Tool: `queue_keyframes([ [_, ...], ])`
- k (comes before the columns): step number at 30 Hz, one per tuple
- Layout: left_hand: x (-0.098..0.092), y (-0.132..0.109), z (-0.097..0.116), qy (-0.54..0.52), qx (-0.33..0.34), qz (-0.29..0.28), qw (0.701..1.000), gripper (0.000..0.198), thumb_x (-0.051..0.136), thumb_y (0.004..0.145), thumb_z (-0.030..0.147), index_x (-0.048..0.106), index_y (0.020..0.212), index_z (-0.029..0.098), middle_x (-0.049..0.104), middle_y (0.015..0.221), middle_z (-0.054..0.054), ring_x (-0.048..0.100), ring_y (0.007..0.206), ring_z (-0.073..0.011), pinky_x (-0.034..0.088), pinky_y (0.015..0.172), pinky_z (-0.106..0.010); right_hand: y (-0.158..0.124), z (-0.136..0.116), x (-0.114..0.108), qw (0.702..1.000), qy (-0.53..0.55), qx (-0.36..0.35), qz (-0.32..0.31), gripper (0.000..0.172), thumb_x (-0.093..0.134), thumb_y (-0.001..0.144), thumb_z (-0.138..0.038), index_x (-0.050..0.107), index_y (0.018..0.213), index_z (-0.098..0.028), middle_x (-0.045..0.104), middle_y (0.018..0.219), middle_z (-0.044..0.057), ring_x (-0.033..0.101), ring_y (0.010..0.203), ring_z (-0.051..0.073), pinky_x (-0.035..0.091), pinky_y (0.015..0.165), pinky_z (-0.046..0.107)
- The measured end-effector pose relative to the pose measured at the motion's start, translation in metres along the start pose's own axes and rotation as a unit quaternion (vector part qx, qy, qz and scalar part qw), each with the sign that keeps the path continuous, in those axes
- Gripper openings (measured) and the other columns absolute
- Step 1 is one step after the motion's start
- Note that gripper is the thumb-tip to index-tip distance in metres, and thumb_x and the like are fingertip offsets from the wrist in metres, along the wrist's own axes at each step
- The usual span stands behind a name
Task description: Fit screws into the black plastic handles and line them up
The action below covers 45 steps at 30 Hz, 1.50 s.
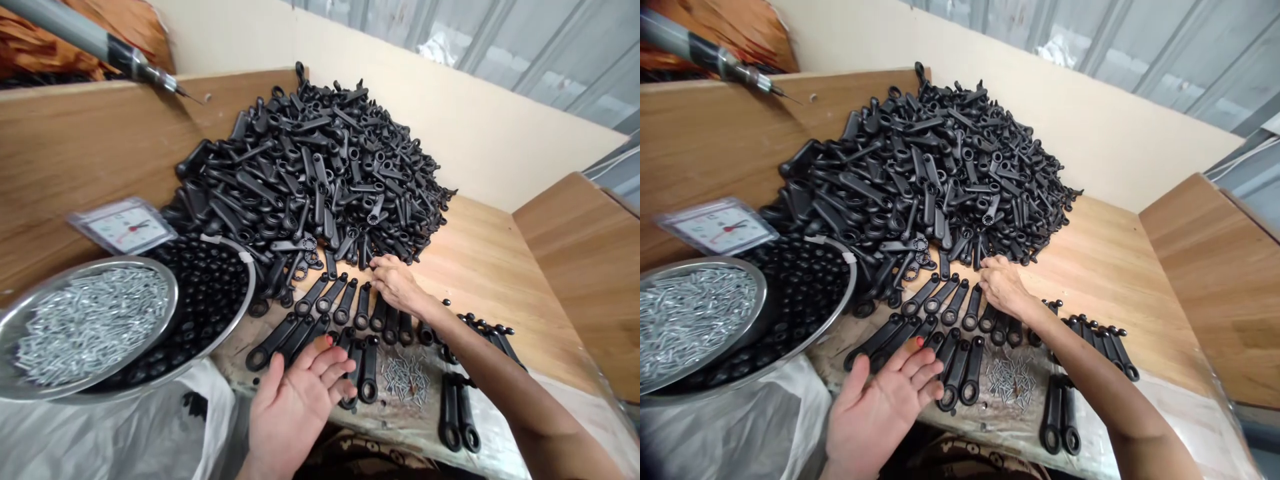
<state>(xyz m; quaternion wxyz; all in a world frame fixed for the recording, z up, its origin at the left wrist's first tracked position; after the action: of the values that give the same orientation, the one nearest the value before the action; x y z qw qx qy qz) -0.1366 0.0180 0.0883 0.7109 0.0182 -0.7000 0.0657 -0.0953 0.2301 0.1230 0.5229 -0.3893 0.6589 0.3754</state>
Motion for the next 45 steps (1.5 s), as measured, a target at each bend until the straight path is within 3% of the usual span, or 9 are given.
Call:
queue_keyframes([
  [7, 0.001, 0.000, 0.017, 0.035, 0.030, 0.006, 0.999, 0.050, 0.033, 0.087, 0.045, 0.060, 0.109, 0.008, 0.065, 0.102, -0.016, 0.056, 0.097, -0.0294, 0.040, 0.085, -0.045, 0.009, 0.003, 0.011, 0.995, -0.042, 0.038, -0.083, 0.017, 0.047, 0.077, -0.015, 0.062, 0.084, -0.014, 0.061, 0.096, 0.008, 0.045, 0.092, 0.022, 0.034, 0.077, 0.032],
  [14, -0.002, 0.000, 0.014, 0.050, 0.026, 0.024, 0.998, 0.047, 0.035, 0.087, 0.042, 0.062, 0.104, 0.009, 0.066, 0.096, -0.015, 0.057, 0.091, -0.0281, 0.042, 0.082, -0.043, 0.012, 0.005, 0.013, 0.991, -0.049, 0.048, -0.118, 0.020, 0.043, 0.080, -0.016, 0.063, 0.085, -0.014, 0.061, 0.097, 0.009, 0.047, 0.092, 0.022, 0.033, 0.076, 0.029],
  [21, -0.005, -0.002, 0.010, 0.071, 0.033, 0.036, 0.996, 0.046, 0.034, 0.088, 0.041, 0.063, 0.103, 0.009, 0.066, 0.094, -0.014, 0.057, 0.090, -0.0274, 0.043, 0.080, -0.042, 0.016, 0.005, 0.015, 0.992, -0.056, 0.048, -0.101, 0.019, 0.044, 0.080, -0.016, 0.063, 0.080, -0.014, 0.063, 0.088, 0.008, 0.050, 0.083, 0.019, 0.033, 0.071, 0.028],
  [25, -0.006, -0.003, 0.007, 0.086, 0.027, 0.048, 0.995, 0.044, 0.037, 0.086, 0.041, 0.064, 0.102, 0.011, 0.067, 0.092, -0.014, 0.058, 0.088, -0.0269, 0.044, 0.079, -0.042, 0.012, 0.004, 0.005, 0.993, -0.051, 0.054, -0.089, 0.015, 0.048, 0.078, -0.020, 0.062, 0.074, -0.015, 0.062, 0.087, 0.008, 0.049, 0.085, 0.019, 0.033, 0.071, 0.028],
  [30, -0.008, -0.011, 0.005, 0.097, 0.024, 0.064, 0.993, 0.043, 0.046, 0.081, 0.045, 0.065, 0.101, 0.012, 0.068, 0.091, -0.013, 0.059, 0.086, -0.0252, 0.047, 0.080, -0.042, -0.047, -0.009, -0.017, 0.996, 0.009, 0.017, -0.092, 0.018, 0.047, 0.084, -0.022, 0.061, 0.074, -0.016, 0.061, 0.079, 0.004, 0.051, 0.076, 0.015, 0.036, 0.070, 0.028],
  [33, -0.009, -0.014, 0.000, 0.102, 0.006, 0.079, 0.992, 0.042, 0.050, 0.079, 0.045, 0.065, 0.100, 0.012, 0.068, 0.089, -0.012, 0.059, 0.086, -0.0248, 0.047, 0.080, -0.042, -0.106, -0.031, -0.011, 0.986, 0.052, -0.021, -0.158, 0.023, 0.041, 0.087, -0.015, 0.062, 0.078, -0.018, 0.060, 0.072, 0.002, 0.053, 0.068, 0.012, 0.038, 0.062, 0.026],
  [36, -0.008, -0.013, -0.011, 0.105, -0.019, 0.092, 0.990, 0.040, 0.050, 0.079, 0.044, 0.066, 0.099, 0.013, 0.068, 0.088, -0.012, 0.059, 0.086, -0.0252, 0.048, 0.080, -0.042, -0.152, -0.047, 0.004, 0.983, -0.023, -0.011, -0.182, 0.026, 0.046, 0.080, -0.009, 0.060, 0.100, -0.019, 0.061, 0.090, 0.008, 0.055, 0.077, 0.018, 0.041, 0.061, 0.029],
  [40, -0.007, -0.010, -0.032, 0.117, -0.059, 0.110, 0.985, 0.038, 0.051, 0.078, 0.043, 0.068, 0.095, 0.014, 0.069, 0.086, -0.012, 0.060, 0.084, -0.0251, 0.048, 0.080, -0.042, -0.173, -0.054, 0.017, 0.987, -0.078, -0.021, -0.140, 0.042, 0.051, 0.077, -0.011, 0.050, 0.117, -0.023, 0.048, 0.122, 0.014, 0.050, 0.097, 0.027, 0.046, 0.065, 0.034],
  [45, -0.016, -0.005, -0.060, 0.127, -0.125, 0.141, 0.974, 0.034, 0.051, 0.077, 0.038, 0.069, 0.094, 0.015, 0.069, 0.085, -0.011, 0.061, 0.084, -0.0242, 0.048, 0.081, -0.042, -0.173, -0.048, 0.022, 0.992, -0.059, -0.034, -0.105, 0.020, 0.045, 0.083, -0.015, 0.056, 0.099, -0.017, 0.053, 0.109, 0.012, 0.050, 0.089, 0.023, 0.045, 0.057, 0.029],
])
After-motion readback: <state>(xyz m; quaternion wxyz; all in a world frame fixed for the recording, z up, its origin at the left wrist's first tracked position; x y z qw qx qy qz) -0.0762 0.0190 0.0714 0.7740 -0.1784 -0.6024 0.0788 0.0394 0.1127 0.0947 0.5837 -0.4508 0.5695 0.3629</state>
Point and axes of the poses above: each hand's wrist, its own y-axis towards the middle knuckle, its own x-axis out of the palm, z = x × y, the point moved 6 cm from there along y, towards the middle knuckle
